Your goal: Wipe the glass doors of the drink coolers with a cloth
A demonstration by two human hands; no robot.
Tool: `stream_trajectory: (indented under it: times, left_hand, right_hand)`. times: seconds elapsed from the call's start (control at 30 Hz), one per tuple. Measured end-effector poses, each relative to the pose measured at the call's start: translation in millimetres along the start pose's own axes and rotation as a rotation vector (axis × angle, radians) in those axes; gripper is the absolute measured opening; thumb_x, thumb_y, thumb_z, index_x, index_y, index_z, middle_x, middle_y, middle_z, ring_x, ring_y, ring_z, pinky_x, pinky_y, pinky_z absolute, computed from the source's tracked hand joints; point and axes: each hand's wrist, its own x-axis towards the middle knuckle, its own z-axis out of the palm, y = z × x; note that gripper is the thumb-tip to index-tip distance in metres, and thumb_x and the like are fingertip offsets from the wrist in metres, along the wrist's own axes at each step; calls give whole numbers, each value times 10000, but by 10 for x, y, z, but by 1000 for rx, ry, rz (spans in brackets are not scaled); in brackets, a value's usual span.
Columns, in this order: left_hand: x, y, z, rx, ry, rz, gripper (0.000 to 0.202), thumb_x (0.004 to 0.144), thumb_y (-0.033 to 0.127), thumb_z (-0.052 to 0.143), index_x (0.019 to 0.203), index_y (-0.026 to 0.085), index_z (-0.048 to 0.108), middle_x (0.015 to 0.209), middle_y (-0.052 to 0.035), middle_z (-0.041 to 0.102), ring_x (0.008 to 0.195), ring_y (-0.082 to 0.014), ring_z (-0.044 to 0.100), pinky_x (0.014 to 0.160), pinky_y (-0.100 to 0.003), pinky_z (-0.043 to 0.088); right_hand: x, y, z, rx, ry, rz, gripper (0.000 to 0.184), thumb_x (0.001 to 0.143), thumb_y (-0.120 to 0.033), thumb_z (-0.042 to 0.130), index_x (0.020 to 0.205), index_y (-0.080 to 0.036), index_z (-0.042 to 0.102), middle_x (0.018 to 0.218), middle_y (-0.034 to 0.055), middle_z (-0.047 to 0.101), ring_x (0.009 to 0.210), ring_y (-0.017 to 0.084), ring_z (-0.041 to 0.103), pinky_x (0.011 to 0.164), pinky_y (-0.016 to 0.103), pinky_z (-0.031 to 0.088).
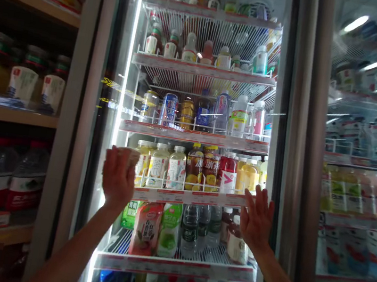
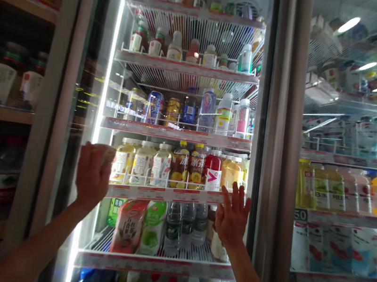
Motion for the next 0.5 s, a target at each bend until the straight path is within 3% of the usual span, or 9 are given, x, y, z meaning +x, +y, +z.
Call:
stream_trajectory:
  times: [0.07, 0.1, 0.17, 0.27, 0.33, 0.37, 0.43, 0.5]
  left_hand:
    - [96, -82, 18, 45, 115, -200, 512, 893, 252, 442, 1389, 190, 331, 1496, -130, 256, 1388, -285, 200, 1111, -502, 235]
    - [96, -26, 36, 50, 116, -213, 509, 895, 252, 437, 1388, 183, 332, 1498, -135, 247, 1390, -289, 191, 1110, -506, 233]
    - [7, 226, 79, 30, 12, -62, 517, 889, 231, 444, 1391, 194, 325, 1503, -131, 234, 1396, -278, 175, 1105, -488, 251]
    - [-176, 607, 119, -37, -238, 322, 518, 877, 206, 464, 1380, 225, 339, 1470, -99, 326, 1392, -242, 200, 1097, -440, 288]
    - [-184, 626, 112, -74, -323, 488, 498, 879, 216, 464, 1365, 249, 360, 1432, -76, 396, 1382, -226, 231, 1089, -418, 307]
    - [-134, 549, 103, -80, -322, 508, 491, 880, 221, 462, 1360, 258, 365, 1424, -73, 409, 1379, -225, 241, 1085, -414, 314]
    - [59, 292, 95, -61, -224, 375, 490, 882, 231, 457, 1362, 251, 364, 1439, -92, 382, 1377, -239, 246, 1082, -430, 313]
    - [310, 46, 118, -27, -52, 66, 492, 885, 247, 446, 1367, 202, 362, 1464, -140, 320, 1380, -273, 230, 1089, -476, 281]
  right_hand:
    - [0, -11, 6, -1, 8, 4, 593, 908, -232, 378, 1455, -303, 159, 1546, 13, 127, 1407, 261, 169, 1114, 501, 173]
    - [0, -14, 9, 0, 15, 5, 594, 908, -233, 381, 1455, -303, 160, 1545, 12, 129, 1406, 260, 173, 1115, 501, 172]
    - [-2, -14, 11, 4, 24, 2, 594, 907, -239, 389, 1454, -303, 164, 1544, 12, 138, 1404, 261, 180, 1115, 499, 173]
    - [-7, 0, 7, 10, 15, -1, 593, 909, -241, 390, 1453, -308, 164, 1544, 12, 138, 1404, 260, 181, 1115, 499, 178]
    - [-9, 9, 3, 7, 8, -5, 596, 909, -240, 389, 1454, -310, 158, 1544, 14, 134, 1404, 260, 180, 1113, 501, 181]
    - [-9, 11, 1, 4, 6, -7, 597, 910, -238, 388, 1454, -311, 153, 1545, 14, 131, 1405, 261, 178, 1112, 502, 183]
    - [-7, 7, -2, -5, 3, -6, 599, 911, -237, 383, 1456, -309, 145, 1545, 15, 127, 1406, 263, 173, 1110, 506, 187]
    - [-4, -4, -3, -15, -6, 0, 600, 911, -229, 376, 1457, -306, 140, 1546, 16, 124, 1408, 262, 166, 1109, 506, 191]
